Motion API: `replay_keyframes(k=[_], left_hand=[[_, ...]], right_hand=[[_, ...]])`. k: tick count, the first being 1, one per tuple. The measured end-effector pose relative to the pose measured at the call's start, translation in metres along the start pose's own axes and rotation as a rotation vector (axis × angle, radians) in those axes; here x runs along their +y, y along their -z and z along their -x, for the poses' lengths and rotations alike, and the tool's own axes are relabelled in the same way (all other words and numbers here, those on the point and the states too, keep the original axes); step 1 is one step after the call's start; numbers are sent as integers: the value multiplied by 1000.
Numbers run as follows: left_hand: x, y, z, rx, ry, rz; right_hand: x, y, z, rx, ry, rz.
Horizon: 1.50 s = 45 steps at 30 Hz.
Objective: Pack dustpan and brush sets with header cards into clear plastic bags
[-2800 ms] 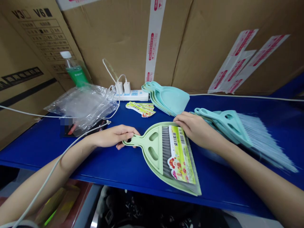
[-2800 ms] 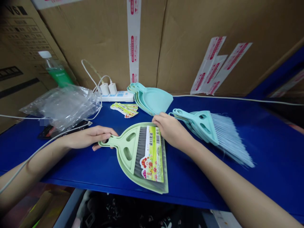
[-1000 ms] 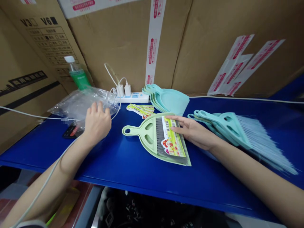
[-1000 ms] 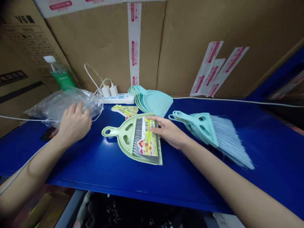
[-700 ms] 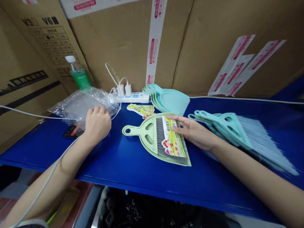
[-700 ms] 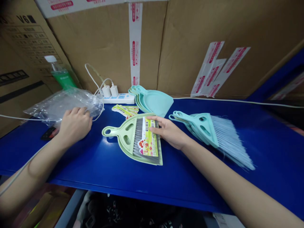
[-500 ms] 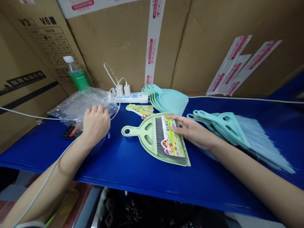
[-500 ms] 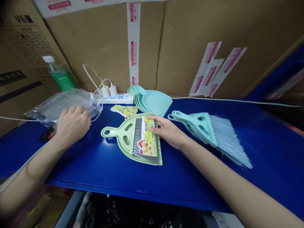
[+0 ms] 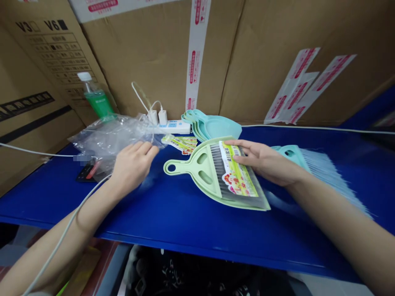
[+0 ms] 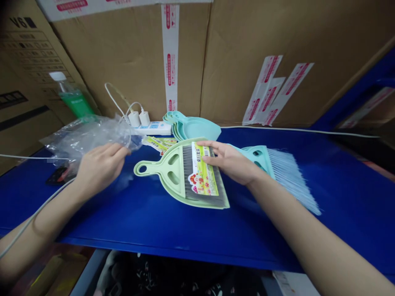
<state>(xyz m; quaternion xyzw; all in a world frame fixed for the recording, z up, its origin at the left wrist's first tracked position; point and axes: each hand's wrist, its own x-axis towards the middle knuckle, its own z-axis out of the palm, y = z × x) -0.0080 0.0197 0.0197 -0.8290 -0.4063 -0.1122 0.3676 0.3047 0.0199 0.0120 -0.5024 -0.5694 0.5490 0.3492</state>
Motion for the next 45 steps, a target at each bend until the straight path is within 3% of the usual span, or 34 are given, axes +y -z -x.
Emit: replay_keyframes(k=[4, 9, 15, 18, 24, 33, 39, 45], left_hand=[[9, -2, 3, 26, -98, 174], [11, -3, 5, -29, -177, 292], [16, 7, 4, -158, -430, 605], [19, 10, 6, -223, -486, 733], [21, 16, 8, -301, -421, 807], [28, 9, 8, -360, -433, 704], [26, 7, 8, -323, -420, 595], [25, 4, 7, -183, -388, 585]], right_hand=[[-10, 10, 6, 87, 15, 15], [-16, 14, 11, 136, 38, -13], [-7, 9, 4, 155, 42, -24], [-5, 6, 2, 172, 46, -60], [-6, 6, 3, 162, 36, -52], [-3, 6, 2, 182, 20, -12], [-4, 6, 2, 174, -21, -18], [-4, 4, 0, 173, -61, -4]])
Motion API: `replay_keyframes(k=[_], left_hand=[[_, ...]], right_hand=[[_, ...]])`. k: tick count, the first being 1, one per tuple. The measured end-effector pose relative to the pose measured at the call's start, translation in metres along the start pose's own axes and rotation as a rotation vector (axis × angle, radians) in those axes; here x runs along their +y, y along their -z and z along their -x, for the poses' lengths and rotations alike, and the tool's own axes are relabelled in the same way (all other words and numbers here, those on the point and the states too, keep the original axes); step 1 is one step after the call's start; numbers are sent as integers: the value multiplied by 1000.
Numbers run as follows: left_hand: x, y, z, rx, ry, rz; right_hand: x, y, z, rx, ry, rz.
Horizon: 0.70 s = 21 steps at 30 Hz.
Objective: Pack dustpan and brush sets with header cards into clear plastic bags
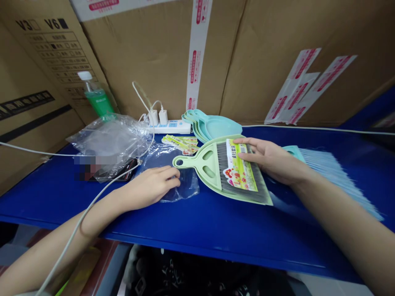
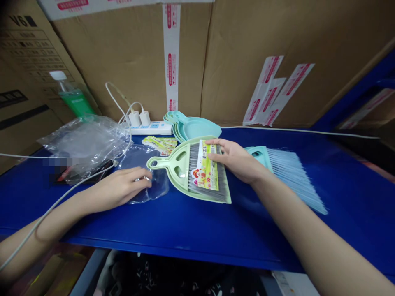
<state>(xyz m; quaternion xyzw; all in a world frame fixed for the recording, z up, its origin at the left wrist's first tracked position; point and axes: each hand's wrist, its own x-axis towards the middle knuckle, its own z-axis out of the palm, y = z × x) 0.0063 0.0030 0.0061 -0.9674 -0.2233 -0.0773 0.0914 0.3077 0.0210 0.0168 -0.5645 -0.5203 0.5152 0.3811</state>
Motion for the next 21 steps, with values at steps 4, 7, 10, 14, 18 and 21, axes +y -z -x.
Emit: replay_keyframes(k=[4, 7, 10, 14, 18, 21], left_hand=[[0, 1, 0, 21, 29, -48], [1, 3, 0, 43, 86, -119], [1, 4, 0, 96, 98, -157], [1, 4, 1, 199, 112, -219], [0, 3, 1, 293, 136, -264], [0, 2, 1, 292, 167, -292]], right_hand=[[-2, -1, 1, 3, -7, -5], [-1, 1, 2, 4, -7, 4], [1, 4, 1, -15, 16, 27], [2, 7, 0, -38, 47, 50], [0, 8, 2, -41, 24, 50], [0, 7, 2, -46, 3, 53]])
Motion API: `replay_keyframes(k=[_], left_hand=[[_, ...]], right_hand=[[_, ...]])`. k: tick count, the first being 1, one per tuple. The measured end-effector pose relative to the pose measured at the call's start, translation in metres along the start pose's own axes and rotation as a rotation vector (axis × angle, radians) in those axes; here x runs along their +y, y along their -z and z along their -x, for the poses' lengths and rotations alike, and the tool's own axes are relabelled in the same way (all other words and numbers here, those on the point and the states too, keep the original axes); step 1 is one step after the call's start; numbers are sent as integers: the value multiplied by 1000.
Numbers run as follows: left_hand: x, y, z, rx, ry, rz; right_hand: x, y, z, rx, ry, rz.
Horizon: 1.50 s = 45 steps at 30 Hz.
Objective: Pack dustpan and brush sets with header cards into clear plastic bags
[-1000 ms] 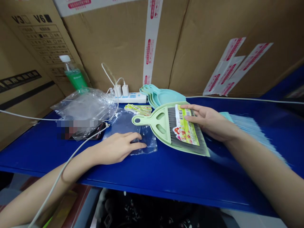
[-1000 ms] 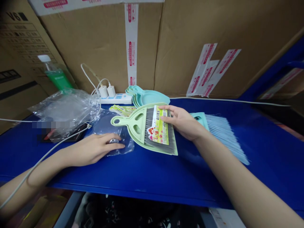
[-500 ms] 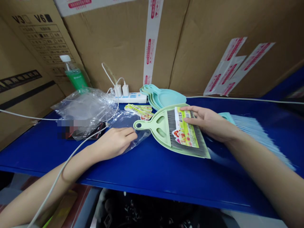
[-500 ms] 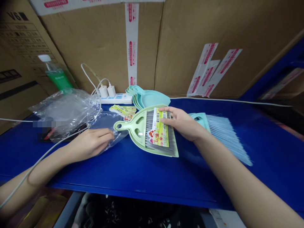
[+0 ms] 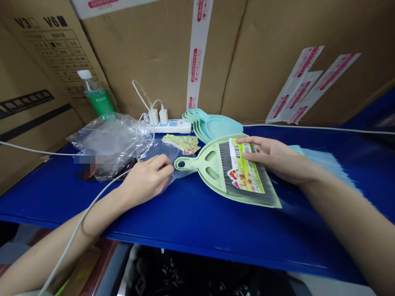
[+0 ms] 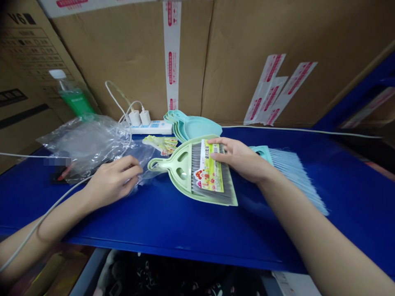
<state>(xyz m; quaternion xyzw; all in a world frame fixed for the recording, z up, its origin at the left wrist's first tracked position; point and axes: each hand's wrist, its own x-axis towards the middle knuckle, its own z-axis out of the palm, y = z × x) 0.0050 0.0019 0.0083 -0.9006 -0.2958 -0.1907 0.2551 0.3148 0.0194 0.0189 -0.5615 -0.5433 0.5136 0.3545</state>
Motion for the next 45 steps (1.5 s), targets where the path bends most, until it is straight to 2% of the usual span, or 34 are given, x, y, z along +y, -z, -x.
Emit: replay_keyframes(k=[4, 10, 13, 17, 20, 22, 29, 34, 38, 41, 43, 45], left_hand=[[0, 0, 1, -16, -7, 3], [1, -1, -1, -11, -132, 84], [1, 1, -1, -11, -160, 121], [1, 4, -1, -111, -212, 208], [3, 4, -1, -205, -241, 268], [4, 4, -1, -228, -243, 319], [5, 2, 0, -197, -230, 406], [7, 2, -2, -172, -205, 544], [7, 3, -2, -105, -120, 491], [2, 1, -2, -72, 71, 318], [-2, -1, -3, -149, 214, 138], [-5, -3, -4, -308, 331, -30]], right_hand=[[1, -3, -1, -14, 11, -7], [1, -9, 0, -75, -9, -46], [1, -11, 0, -60, -10, -62], [1, -11, 0, -19, 8, -84], [2, -11, -1, -31, 21, -83], [3, -12, -1, -51, 28, -69], [8, -19, -1, -104, 45, -35], [13, -25, -1, -147, 74, -53], [14, -28, -2, -165, 91, -63], [16, -29, -5, -157, 71, -68], [17, -28, -6, -148, 59, -73], [17, -27, -7, -139, 52, -74]])
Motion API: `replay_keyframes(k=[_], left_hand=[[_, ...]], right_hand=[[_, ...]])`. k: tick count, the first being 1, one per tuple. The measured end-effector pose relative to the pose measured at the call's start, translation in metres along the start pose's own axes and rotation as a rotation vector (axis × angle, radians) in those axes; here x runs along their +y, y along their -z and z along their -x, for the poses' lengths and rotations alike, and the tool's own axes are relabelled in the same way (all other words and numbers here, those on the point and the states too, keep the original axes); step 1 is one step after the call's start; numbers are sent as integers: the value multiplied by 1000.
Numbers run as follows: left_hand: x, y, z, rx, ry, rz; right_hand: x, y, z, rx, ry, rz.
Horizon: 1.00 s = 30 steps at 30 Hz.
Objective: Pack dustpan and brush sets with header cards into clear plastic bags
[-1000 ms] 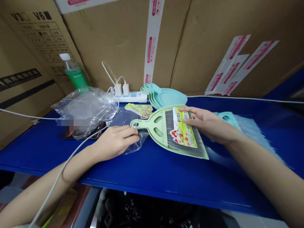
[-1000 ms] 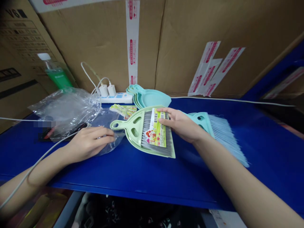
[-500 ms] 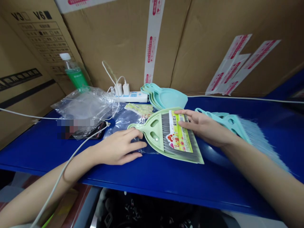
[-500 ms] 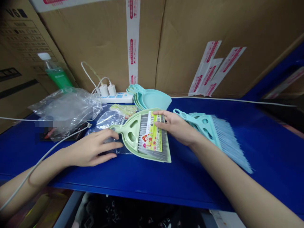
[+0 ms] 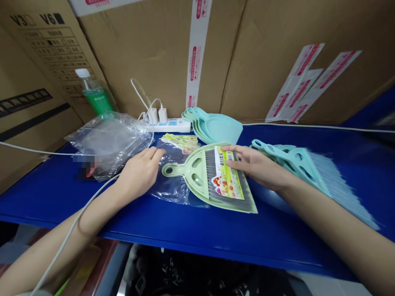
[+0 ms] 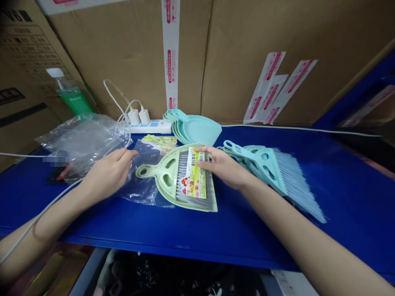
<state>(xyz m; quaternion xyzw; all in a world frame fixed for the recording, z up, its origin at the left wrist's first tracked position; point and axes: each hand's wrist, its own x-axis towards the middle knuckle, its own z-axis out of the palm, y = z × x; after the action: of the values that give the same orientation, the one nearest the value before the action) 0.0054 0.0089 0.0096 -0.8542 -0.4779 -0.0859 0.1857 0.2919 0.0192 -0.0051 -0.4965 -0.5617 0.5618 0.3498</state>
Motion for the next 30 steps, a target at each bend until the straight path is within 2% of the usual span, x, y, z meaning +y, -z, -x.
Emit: replay_keyframes(k=[4, 7, 10, 17, 24, 30], left_hand=[[1, 3, -4, -256, 175, -164], [5, 7, -5, -346, 218, -180], [7, 9, -5, -382, 223, -151], [6, 6, -3, -363, 165, -66], [3, 0, 0, -199, -12, -12], [1, -1, 1, -122, 2, 68]], right_hand=[[0, 1, 1, 5, -5, 16], [-2, 1, 2, 8, -7, 17], [-4, 1, 3, 14, -11, 8], [-1, -4, 5, -6, 31, 1], [4, -10, 4, -14, 86, 9], [0, -10, 6, 16, 149, 80]])
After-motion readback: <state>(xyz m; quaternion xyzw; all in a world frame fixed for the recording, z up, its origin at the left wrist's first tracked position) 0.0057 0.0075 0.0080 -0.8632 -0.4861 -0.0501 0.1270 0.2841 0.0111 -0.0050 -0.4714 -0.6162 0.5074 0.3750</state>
